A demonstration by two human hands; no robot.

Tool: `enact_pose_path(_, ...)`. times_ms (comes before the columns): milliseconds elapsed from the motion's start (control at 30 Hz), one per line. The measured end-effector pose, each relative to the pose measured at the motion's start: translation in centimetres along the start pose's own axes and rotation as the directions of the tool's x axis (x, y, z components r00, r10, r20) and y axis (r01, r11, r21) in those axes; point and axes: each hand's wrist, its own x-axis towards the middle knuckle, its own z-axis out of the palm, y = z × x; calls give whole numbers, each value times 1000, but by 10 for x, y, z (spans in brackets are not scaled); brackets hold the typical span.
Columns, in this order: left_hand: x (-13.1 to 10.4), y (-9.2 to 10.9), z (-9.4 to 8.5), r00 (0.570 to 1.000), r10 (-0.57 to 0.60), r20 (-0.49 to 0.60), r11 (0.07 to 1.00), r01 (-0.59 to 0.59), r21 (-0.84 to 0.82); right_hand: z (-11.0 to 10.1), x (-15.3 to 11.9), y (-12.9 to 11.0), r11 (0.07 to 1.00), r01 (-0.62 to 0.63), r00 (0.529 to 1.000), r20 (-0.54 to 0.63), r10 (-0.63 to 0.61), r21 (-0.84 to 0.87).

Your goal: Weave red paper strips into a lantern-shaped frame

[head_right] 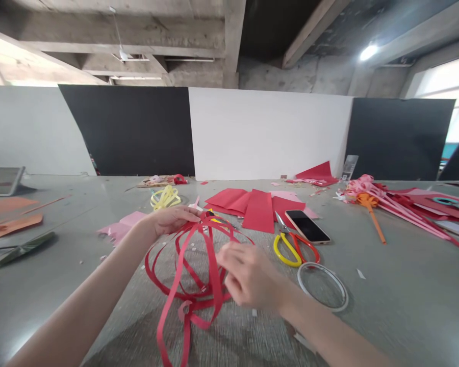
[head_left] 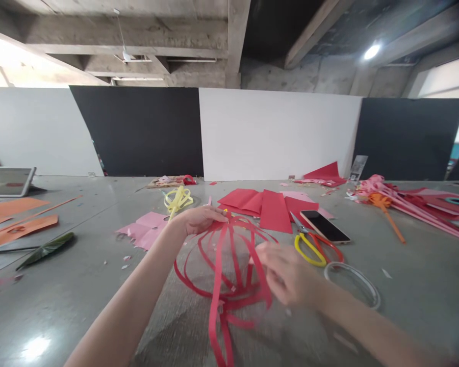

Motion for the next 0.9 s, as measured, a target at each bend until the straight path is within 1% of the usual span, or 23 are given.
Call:
enact_pose_path(33,-2,2,0,1000,4,-2,1000,-4,6,-9,2,3,998,-51,998,-46,49,-33)
enact_pose_path(67,-4,3,1,1000,7,-3,1000,-7,11,-19,4,7,994,-91,988,-128,84,-53)
enact_pose_path(100,-7,5,2,1000,10,-4,1000,-10,14,-27,5,12,985,-149,969,-212,128,-83)
enact_pose_path(133,-9,7,4,1000,14,-6,1000,-14,16,-34,5,17,968,-221,932,-317,175,-115)
enact_pose_path(167,-11,10,5,1000,18,-8,1000,-18,18,-40,5,23,945,-299,882,-416,221,-131)
enact_pose_path(200,-14,12,7,1000,21,-11,1000,-21,19,-45,4,30,918,-378,834,-475,280,-123)
enact_pose_path(233,-16,13,8,1000,27,-14,999,-27,20,-48,4,37,888,-450,788,-509,347,-91)
enact_pose_path(267,-18,15,10,999,38,-15,999,-37,20,-50,2,44,849,-527,744,-507,435,-44)
enact_pose_path(300,-21,17,11,999,51,-15,999,-51,19,-50,1,52,805,-594,716,-456,528,0)
enact_pose_path(333,-23,18,11,998,67,-16,998,-67,17,-50,-1,58,763,-646,709,-355,610,22)
enact_pose_path(367,-25,19,12,996,86,-15,996,-86,13,-49,-2,64,743,-669,712,-267,650,25)
enact_pose_path(467,-31,22,11,989,145,11,989,-145,-2,-41,-8,73,730,-683,730,3,683,19)
enact_pose_path(567,-38,25,11,973,223,52,975,-223,-14,-33,-11,72,720,-693,710,207,673,34)
enact_pose_path(633,-42,27,12,961,268,59,963,-268,-18,-30,-11,67,719,-692,694,330,640,63)
enact_pose_path(667,-44,28,12,956,286,59,958,-285,-19,-30,-10,63,726,-681,690,413,595,93)
enact_pose_path(733,-47,30,15,950,306,63,952,-305,-16,-33,-8,55,742,-646,675,589,444,181)
enact_pose_path(767,-47,31,16,948,312,68,950,-312,-13,-36,-7,50,744,-627,663,660,355,229)
enact_pose_path(800,-48,32,17,945,318,78,948,-319,-9,-38,-6,45,746,-610,655,701,283,268)
enact_pose_path(833,-49,32,18,942,324,93,946,-325,-3,-40,-5,40,750,-592,654,718,236,293)
enact_pose_path(900,-50,32,19,933,334,134,940,-339,19,-42,-3,31,778,-545,682,704,196,311)
